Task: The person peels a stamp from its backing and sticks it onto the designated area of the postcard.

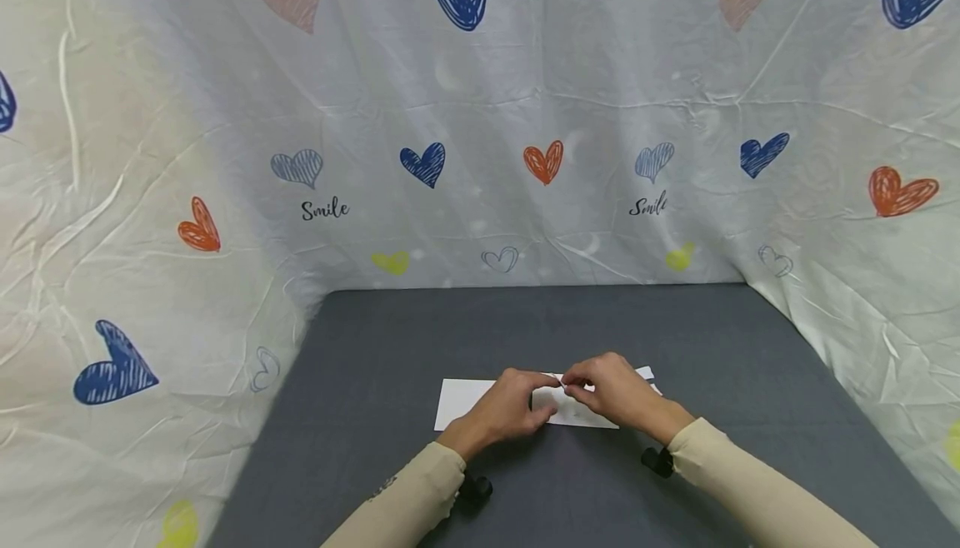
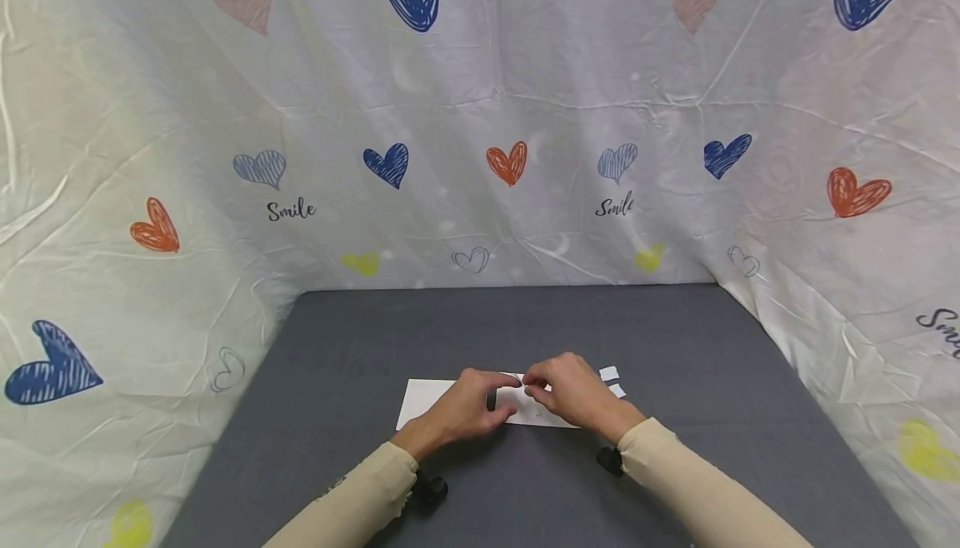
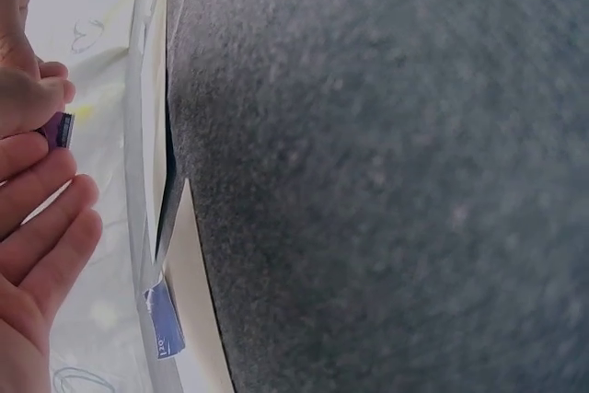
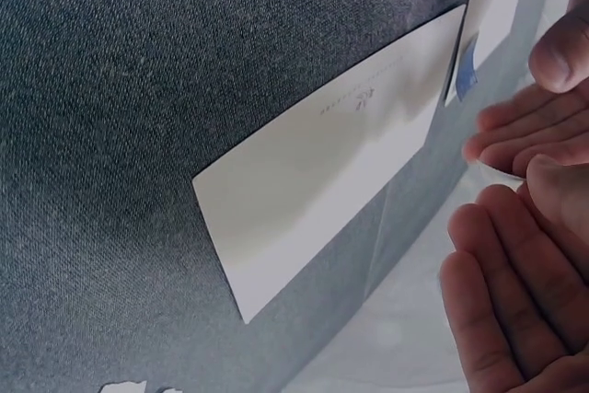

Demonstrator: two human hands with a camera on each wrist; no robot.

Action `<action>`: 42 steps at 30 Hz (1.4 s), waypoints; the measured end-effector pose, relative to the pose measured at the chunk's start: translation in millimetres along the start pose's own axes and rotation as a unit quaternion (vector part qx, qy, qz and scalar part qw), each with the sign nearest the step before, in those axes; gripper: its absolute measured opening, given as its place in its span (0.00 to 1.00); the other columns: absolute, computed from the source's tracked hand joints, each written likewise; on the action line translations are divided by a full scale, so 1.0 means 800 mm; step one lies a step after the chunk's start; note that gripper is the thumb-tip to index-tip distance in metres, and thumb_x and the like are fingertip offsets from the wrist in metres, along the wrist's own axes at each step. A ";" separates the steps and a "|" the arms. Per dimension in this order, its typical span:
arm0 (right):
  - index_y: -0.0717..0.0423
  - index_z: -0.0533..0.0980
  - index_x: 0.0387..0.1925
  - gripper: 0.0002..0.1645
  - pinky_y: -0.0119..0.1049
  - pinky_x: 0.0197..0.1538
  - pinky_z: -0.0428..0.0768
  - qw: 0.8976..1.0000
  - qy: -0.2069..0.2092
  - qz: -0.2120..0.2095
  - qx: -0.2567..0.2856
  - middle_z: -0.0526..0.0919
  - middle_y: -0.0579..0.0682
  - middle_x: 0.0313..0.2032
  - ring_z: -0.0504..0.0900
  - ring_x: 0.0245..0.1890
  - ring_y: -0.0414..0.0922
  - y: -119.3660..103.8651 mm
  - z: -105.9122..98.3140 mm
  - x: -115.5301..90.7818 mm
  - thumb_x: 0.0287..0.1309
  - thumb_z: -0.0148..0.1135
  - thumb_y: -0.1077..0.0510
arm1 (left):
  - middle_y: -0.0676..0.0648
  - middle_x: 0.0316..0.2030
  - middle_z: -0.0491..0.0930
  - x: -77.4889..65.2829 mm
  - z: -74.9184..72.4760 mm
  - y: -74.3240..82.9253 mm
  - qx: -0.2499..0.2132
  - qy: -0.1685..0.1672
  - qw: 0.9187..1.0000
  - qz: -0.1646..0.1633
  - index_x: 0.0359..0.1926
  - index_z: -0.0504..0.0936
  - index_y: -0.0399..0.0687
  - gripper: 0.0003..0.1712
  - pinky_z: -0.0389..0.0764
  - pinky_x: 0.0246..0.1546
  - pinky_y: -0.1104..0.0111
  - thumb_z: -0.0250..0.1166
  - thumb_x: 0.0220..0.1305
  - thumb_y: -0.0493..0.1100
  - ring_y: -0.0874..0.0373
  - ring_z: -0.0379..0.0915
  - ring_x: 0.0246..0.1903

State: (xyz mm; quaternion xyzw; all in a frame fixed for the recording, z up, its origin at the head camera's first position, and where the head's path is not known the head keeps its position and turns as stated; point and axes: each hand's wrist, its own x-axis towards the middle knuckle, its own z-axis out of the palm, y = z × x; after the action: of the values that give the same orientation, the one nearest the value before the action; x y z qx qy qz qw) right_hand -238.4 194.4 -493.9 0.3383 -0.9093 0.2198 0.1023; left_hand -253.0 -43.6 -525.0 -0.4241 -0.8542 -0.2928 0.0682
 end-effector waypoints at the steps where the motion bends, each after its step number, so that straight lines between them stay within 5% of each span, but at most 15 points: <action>1: 0.52 0.92 0.42 0.05 0.34 0.40 0.87 1.000 -0.001 0.003 0.000 0.94 0.43 0.37 0.89 0.34 0.34 0.000 -0.001 0.000 0.67 0.77 0.61 | 0.45 0.53 0.93 0.001 -0.001 0.000 0.004 -0.001 1.000 -0.006 0.58 0.90 0.42 0.19 0.88 0.56 0.60 0.76 0.68 0.41 0.52 0.91 0.51; 11: 0.52 0.92 0.42 0.05 0.33 0.39 0.87 1.000 -0.009 0.014 0.009 0.94 0.43 0.37 0.88 0.33 0.32 0.007 -0.005 -0.006 0.69 0.74 0.61 | 0.45 0.56 0.92 0.006 -0.011 0.005 0.031 0.009 0.997 -0.075 0.61 0.89 0.43 0.24 0.88 0.58 0.59 0.77 0.71 0.49 0.52 0.90 0.55; 27: 0.54 0.92 0.42 0.05 0.30 0.37 0.84 0.996 -0.008 0.022 0.086 0.94 0.44 0.35 0.86 0.31 0.29 0.005 -0.011 -0.011 0.70 0.73 0.62 | 0.50 0.42 0.95 0.016 -0.009 0.010 0.032 0.057 0.997 -0.045 0.47 0.95 0.47 0.06 0.89 0.45 0.66 0.73 0.74 0.42 0.59 0.92 0.42; 42: 0.51 0.92 0.43 0.04 0.32 0.38 0.85 0.998 0.019 0.056 0.036 0.94 0.42 0.37 0.88 0.34 0.34 0.006 -0.017 -0.010 0.68 0.76 0.59 | 0.52 0.38 0.94 0.023 -0.006 0.014 0.045 0.075 0.995 -0.056 0.43 0.95 0.48 0.05 0.87 0.40 0.67 0.73 0.74 0.41 0.60 0.90 0.38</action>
State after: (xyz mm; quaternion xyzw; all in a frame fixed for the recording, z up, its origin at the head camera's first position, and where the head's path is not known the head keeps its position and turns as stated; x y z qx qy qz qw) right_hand -235.2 208.9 -486.0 0.2860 -0.9163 0.2637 0.0948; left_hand -256.7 -27.9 -509.2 -0.3494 -0.8813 -0.2886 0.1342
